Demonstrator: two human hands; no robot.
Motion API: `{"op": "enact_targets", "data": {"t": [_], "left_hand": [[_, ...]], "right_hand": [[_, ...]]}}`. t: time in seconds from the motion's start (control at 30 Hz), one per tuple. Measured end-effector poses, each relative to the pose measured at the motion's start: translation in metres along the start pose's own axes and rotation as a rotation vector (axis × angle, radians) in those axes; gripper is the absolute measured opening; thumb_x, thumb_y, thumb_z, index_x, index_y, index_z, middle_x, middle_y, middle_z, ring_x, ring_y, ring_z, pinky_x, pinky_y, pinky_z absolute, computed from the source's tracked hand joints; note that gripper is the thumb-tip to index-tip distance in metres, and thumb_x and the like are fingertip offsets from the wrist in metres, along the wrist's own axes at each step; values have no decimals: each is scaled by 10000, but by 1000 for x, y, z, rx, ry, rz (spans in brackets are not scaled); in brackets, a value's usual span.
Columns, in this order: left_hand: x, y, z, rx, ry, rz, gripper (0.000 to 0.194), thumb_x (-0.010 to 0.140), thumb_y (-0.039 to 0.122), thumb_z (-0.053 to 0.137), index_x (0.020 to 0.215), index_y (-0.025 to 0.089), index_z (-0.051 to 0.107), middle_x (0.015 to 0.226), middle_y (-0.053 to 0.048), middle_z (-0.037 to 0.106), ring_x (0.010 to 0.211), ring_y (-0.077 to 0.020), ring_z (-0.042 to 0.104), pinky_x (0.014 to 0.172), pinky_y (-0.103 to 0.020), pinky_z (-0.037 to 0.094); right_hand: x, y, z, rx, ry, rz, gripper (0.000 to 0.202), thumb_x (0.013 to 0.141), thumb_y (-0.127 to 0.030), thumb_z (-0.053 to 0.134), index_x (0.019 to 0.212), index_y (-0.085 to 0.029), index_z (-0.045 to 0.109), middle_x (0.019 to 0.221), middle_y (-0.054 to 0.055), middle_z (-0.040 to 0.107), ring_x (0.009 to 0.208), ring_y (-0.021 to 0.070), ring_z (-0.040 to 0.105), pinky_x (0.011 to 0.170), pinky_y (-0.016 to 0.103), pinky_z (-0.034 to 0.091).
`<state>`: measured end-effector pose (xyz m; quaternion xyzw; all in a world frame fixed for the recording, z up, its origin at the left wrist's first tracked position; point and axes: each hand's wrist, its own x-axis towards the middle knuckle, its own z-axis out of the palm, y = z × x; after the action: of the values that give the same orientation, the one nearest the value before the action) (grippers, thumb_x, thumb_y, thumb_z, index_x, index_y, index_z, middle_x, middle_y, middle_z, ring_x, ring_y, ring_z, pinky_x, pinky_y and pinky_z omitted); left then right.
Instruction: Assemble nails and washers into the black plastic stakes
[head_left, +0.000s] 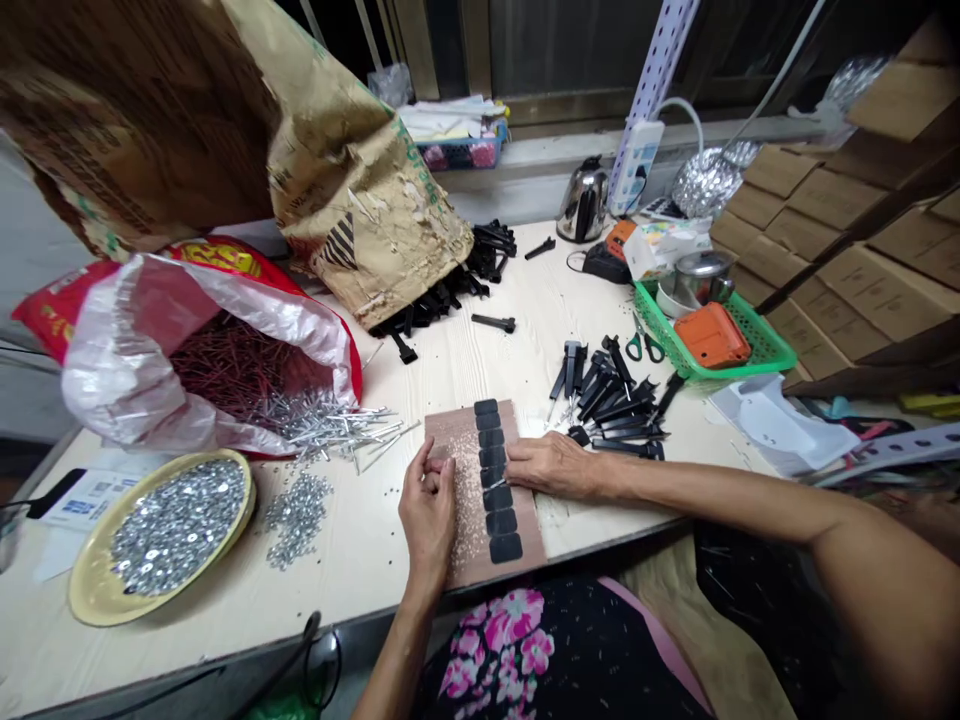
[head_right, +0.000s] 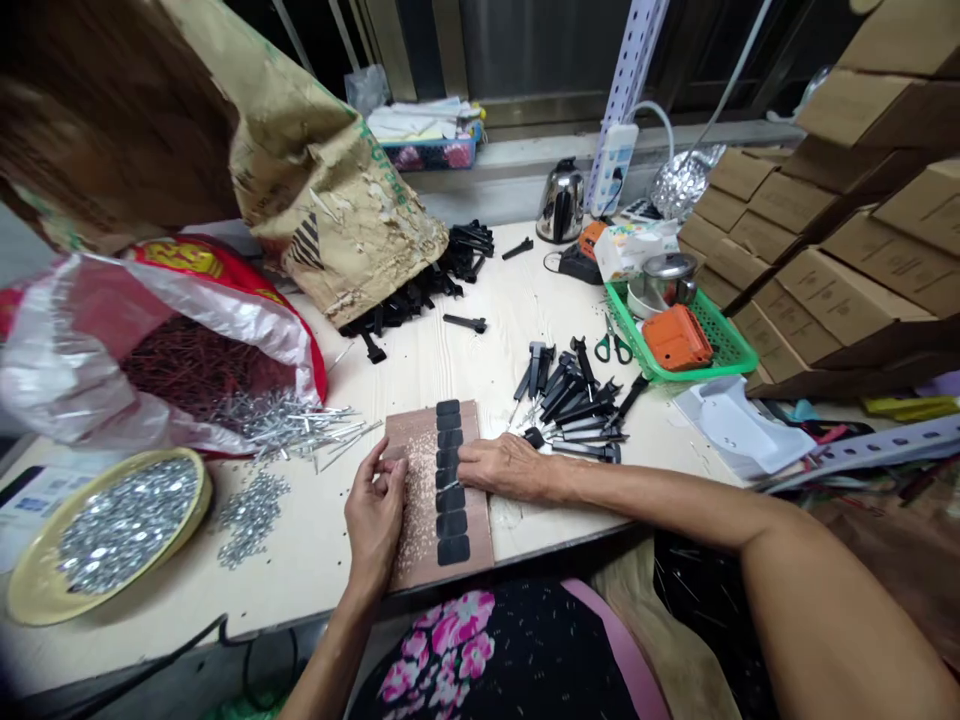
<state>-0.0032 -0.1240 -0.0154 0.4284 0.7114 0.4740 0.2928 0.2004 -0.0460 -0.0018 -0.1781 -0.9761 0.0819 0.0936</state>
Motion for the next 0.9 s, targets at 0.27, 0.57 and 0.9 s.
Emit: {"op": "enact_targets", "data": {"t": [0.27,0.57,0.9], "left_hand": [[1,-6,-9,34,1,-37,600,800,502,543,1289,155,504,827,-46,607,671,-160,568,668,-288,466],[1,-16,-5,-38,62,-50,619,790,558,526,1264,162,538,814,-71,626,672,-170,587,586,-269,466],[45,9,-11,379,93,610,576,870,150,421,1423,277,320,1356,-87,498,1304,-279,383,1035,-475,365]], "right_hand": [[-9,41,-65,-178,-323,361,65,783,-209,615,722,-211,638,774,33,624,713,153,562,566,254,285],[131,126,-72,-201,-178,773,227,917,-224,437,988,-160,643,1073,136,630,1018,240,568,753,306,397],[158,84,-56,236,-321,525,293,787,-337,644,1025,-173,593,869,39,672,753,150,626,617,222,441]]}}
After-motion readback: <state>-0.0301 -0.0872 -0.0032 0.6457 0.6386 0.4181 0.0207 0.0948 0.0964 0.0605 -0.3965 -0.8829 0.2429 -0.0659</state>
